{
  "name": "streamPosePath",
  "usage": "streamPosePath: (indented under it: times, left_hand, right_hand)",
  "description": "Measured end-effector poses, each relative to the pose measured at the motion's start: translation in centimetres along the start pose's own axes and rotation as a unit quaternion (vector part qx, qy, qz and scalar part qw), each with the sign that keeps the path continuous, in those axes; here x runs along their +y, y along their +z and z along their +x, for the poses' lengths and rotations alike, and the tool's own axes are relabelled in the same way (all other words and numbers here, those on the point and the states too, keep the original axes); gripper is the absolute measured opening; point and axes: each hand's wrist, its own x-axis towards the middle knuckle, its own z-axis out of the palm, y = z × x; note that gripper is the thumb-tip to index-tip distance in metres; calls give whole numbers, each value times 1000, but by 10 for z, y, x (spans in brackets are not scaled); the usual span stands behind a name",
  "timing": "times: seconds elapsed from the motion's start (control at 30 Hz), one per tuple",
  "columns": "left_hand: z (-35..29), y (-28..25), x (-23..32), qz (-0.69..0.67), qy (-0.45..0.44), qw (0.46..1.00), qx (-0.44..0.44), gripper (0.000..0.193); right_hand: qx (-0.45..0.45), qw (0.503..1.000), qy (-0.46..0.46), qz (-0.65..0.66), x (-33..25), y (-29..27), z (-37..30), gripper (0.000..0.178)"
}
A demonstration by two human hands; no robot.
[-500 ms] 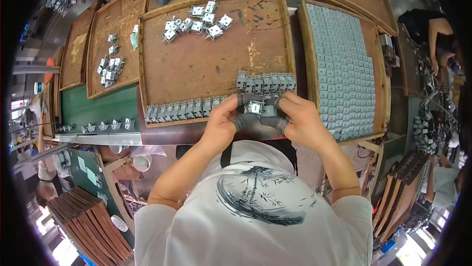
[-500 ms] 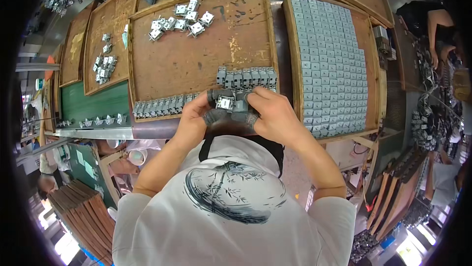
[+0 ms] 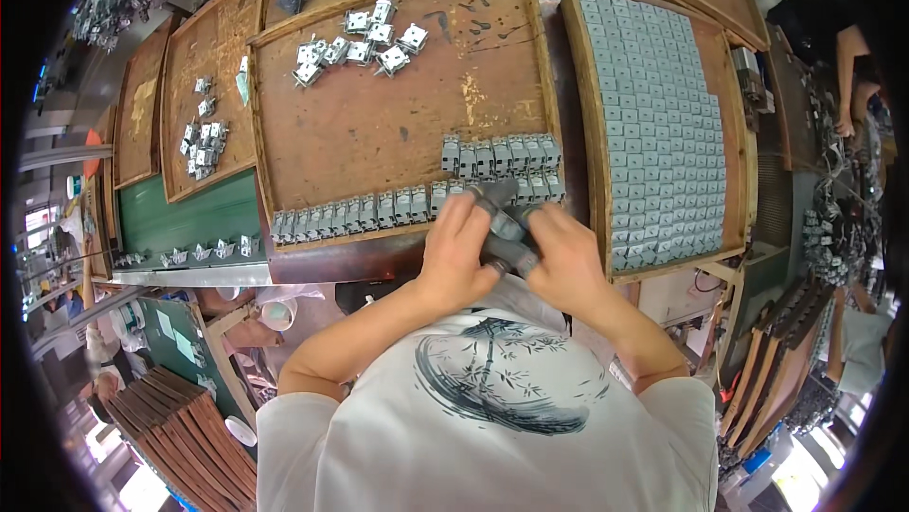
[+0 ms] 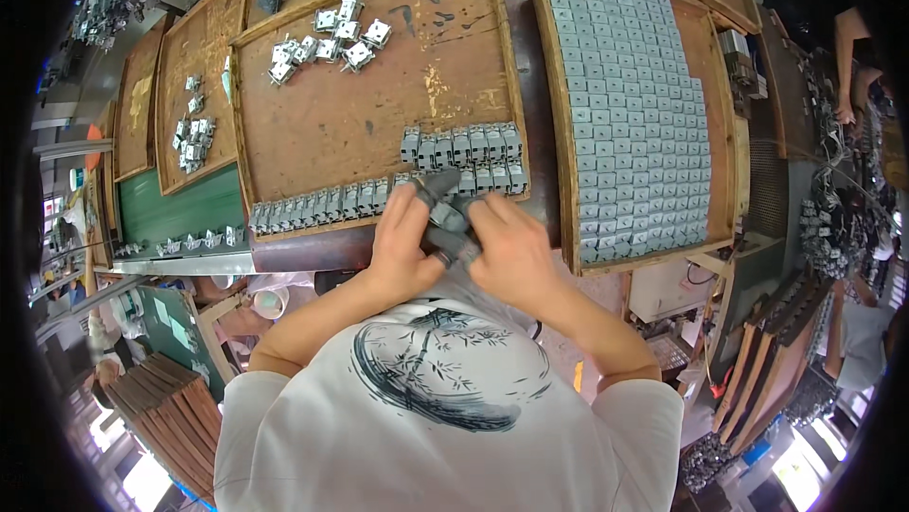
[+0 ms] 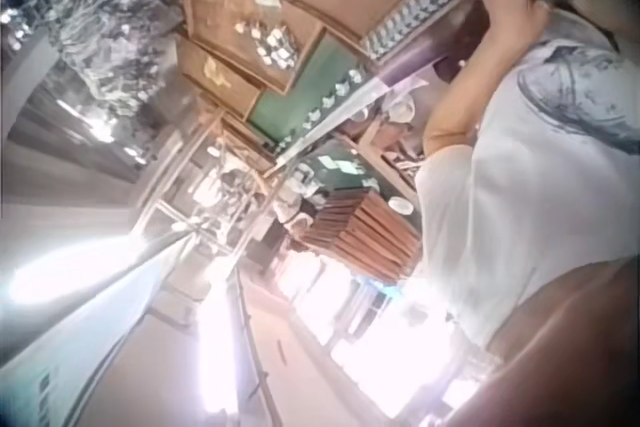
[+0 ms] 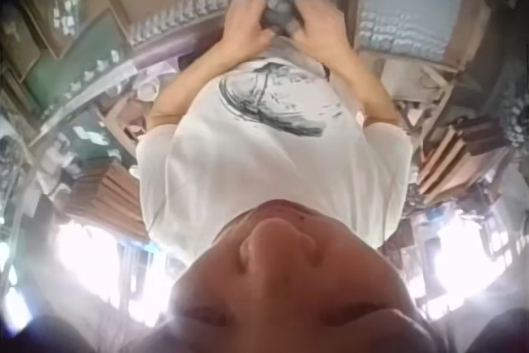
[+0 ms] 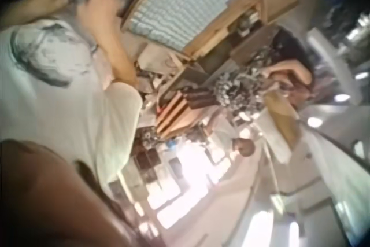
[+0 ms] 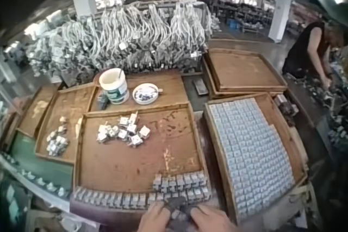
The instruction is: Manually assemble small electronic components onto a metal base plate.
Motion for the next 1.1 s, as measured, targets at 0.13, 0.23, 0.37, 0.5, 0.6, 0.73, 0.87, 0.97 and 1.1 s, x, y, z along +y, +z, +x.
streamPosePath:
  times: [0.13, 0.23, 0.37, 0.5, 0.6, 0.73, 0.87, 0.97, 1.1]
  left_hand:
    - [-3, 6, 2, -81, 107, 991, -13, 63]
    - [-3, 13, 5, -107, 155, 982, -32, 63]
    - [13, 9, 5, -127, 123, 982, -64, 61]
    - [39, -8, -9, -33, 107, 994, -17, 49]
    - [63, -31, -36, 11, -39, 999, 31, 35]
    - [56, -57, -157, -113, -237, 961, -84, 40]
    - [56, -57, -150, -339, -338, 868, -134, 41]
    - [53, -50, -142, -318, -312, 872, -203, 43]
    - [57, -38, -139, -238, -272, 907, -214, 55]
  right_hand:
    - [-75, 974, 136, 167, 13, -13, -10, 45]
    - [-132, 939, 125, 292, 19, -10, -22, 52]
    - [-61, 940, 129, 309, 20, -12, -9, 46]
    - [-123, 957, 165, 205, 49, -43, 17, 35]
    - [67, 942, 221, 242, 108, -73, 19, 22]
    - [284, 917, 263, 95, 230, -140, 28, 16]
    - [342, 875, 342, 10, 368, -181, 25, 26]
    - [250, 878, 403, -62, 407, -182, 29, 42]
    - [148, 879, 430, -144, 409, -196, 41, 53]
